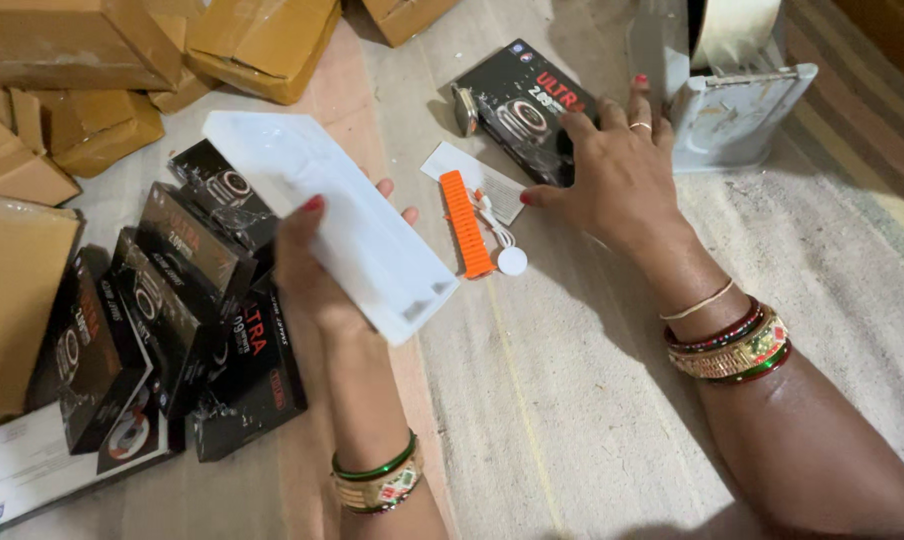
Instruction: The person packs smartwatches into padded envelopes. They open a watch box, place the watch and accessories inside, seal the envelope with tape, and repeat the process with another watch.
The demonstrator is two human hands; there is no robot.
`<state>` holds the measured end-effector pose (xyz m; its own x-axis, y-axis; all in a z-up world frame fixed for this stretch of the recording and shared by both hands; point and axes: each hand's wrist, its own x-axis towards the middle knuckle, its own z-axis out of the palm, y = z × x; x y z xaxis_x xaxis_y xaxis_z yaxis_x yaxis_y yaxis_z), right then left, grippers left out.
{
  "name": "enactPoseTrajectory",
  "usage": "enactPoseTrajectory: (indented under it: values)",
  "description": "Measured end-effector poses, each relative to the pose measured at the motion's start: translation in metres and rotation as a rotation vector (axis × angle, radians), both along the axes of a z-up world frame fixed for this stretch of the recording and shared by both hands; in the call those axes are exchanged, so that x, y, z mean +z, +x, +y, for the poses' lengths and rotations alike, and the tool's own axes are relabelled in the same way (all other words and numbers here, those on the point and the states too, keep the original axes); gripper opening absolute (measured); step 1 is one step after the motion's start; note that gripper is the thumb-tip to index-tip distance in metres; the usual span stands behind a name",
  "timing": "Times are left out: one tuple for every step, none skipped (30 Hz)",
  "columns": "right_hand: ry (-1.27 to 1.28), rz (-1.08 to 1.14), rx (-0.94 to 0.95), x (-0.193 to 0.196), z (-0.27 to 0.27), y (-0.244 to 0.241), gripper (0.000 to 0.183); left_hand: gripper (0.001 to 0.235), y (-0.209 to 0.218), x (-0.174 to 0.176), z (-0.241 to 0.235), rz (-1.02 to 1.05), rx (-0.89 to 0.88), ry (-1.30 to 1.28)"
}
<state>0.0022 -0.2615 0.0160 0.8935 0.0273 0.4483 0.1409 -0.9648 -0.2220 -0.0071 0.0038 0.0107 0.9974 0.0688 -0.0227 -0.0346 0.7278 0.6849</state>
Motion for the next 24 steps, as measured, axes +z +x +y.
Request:
enactPoseTrajectory:
  values:
    - [-0.052, -0.071, 0.006, 0.002, 0.002, 0.000, 0.083, 0.080, -0.002, 0.001, 0.007, 0.032, -0.080, -0.160]
    - [-0.050, -0.085, 0.025, 0.003, 0.004, -0.001, 0.076, 0.078, -0.004, 0.002, 0.011, -0.010, -0.085, -0.163]
    - [-0.047, -0.102, 0.042, 0.007, 0.006, -0.002, 0.069, 0.077, -0.006, 0.003, 0.011, -0.054, -0.093, -0.166]
    - [0.010, -0.060, 0.072, 0.009, 0.008, -0.004, 0.058, 0.075, -0.007, 0.005, 0.011, -0.098, -0.100, -0.169]
    - [0.069, -0.014, 0.104, 0.011, 0.012, -0.007, 0.048, 0.075, -0.009, 0.006, 0.010, -0.114, -0.083, -0.153]
    - [0.103, 0.086, 0.107, 0.010, 0.018, -0.010, 0.043, 0.075, -0.010, 0.007, 0.008, -0.131, -0.066, -0.138]
    - [0.137, 0.187, 0.107, 0.008, 0.027, -0.012, 0.038, 0.075, -0.010, 0.007, 0.007, -0.146, -0.051, -0.122]
    - [0.171, 0.288, 0.107, 0.006, 0.033, -0.014, 0.033, 0.076, -0.010, 0.008, 0.006, -0.150, -0.055, -0.140]
    - [0.151, 0.339, 0.115, 0.003, 0.038, -0.015, 0.031, 0.077, -0.010, 0.008, 0.004, -0.152, -0.065, -0.158]
    - [0.131, 0.391, 0.123, 0.000, 0.042, -0.016, 0.030, 0.078, -0.009, 0.008, 0.003, -0.153, -0.075, -0.177]
    - [0.109, 0.436, 0.133, -0.001, 0.044, -0.014, 0.029, 0.078, -0.007, 0.008, 0.001, -0.184, -0.087, -0.221]
    - [0.123, 0.454, 0.117, -0.002, 0.044, -0.012, 0.026, 0.078, -0.004, 0.007, -0.001, -0.216, -0.099, -0.266]
    - [0.140, 0.474, 0.107, -0.002, 0.043, -0.010, 0.023, 0.079, -0.003, 0.006, 0.000, -0.247, -0.106, -0.307]
    - [0.156, 0.494, 0.096, -0.002, 0.041, -0.008, 0.020, 0.077, -0.001, 0.004, 0.000, -0.226, -0.105, -0.350]
    - [0.232, 0.443, 0.128, -0.001, 0.035, -0.007, 0.018, 0.076, 0.001, 0.001, -0.002, -0.200, -0.109, -0.392]
    - [0.307, 0.391, 0.159, 0.002, 0.028, -0.004, 0.017, 0.075, 0.002, -0.002, -0.004, -0.175, -0.113, -0.433]
    - [0.379, 0.336, 0.188, 0.006, 0.022, -0.003, 0.015, 0.074, 0.005, -0.005, -0.006, -0.167, -0.127, -0.419]
    - [0.473, 0.269, 0.189, 0.010, 0.017, -0.003, 0.016, 0.073, 0.007, -0.008, -0.009, -0.158, -0.140, -0.404]
    - [0.567, 0.204, 0.197, 0.016, 0.013, -0.003, 0.016, 0.073, 0.008, -0.011, -0.009, -0.151, -0.146, -0.387]
    - [0.661, 0.139, 0.204, 0.021, 0.012, -0.004, 0.017, 0.073, 0.009, -0.014, -0.011, -0.152, -0.129, -0.361]
    - [0.769, 0.148, 0.266, 0.025, 0.014, -0.006, 0.016, 0.074, 0.011, -0.017, -0.013, -0.150, -0.113, -0.332]
    - [0.877, 0.157, 0.328, 0.028, 0.017, -0.010, 0.015, 0.074, 0.012, -0.020, -0.015, -0.148, -0.097, -0.303]
    - [0.983, 0.164, 0.386, 0.030, 0.019, -0.014, 0.015, 0.074, 0.013, -0.023, -0.019, -0.143, -0.109, -0.293]
    - [1.005, 0.165, 0.493, 0.030, 0.025, -0.017, 0.014, 0.075, 0.014, -0.025, -0.022, -0.139, -0.122, -0.283]
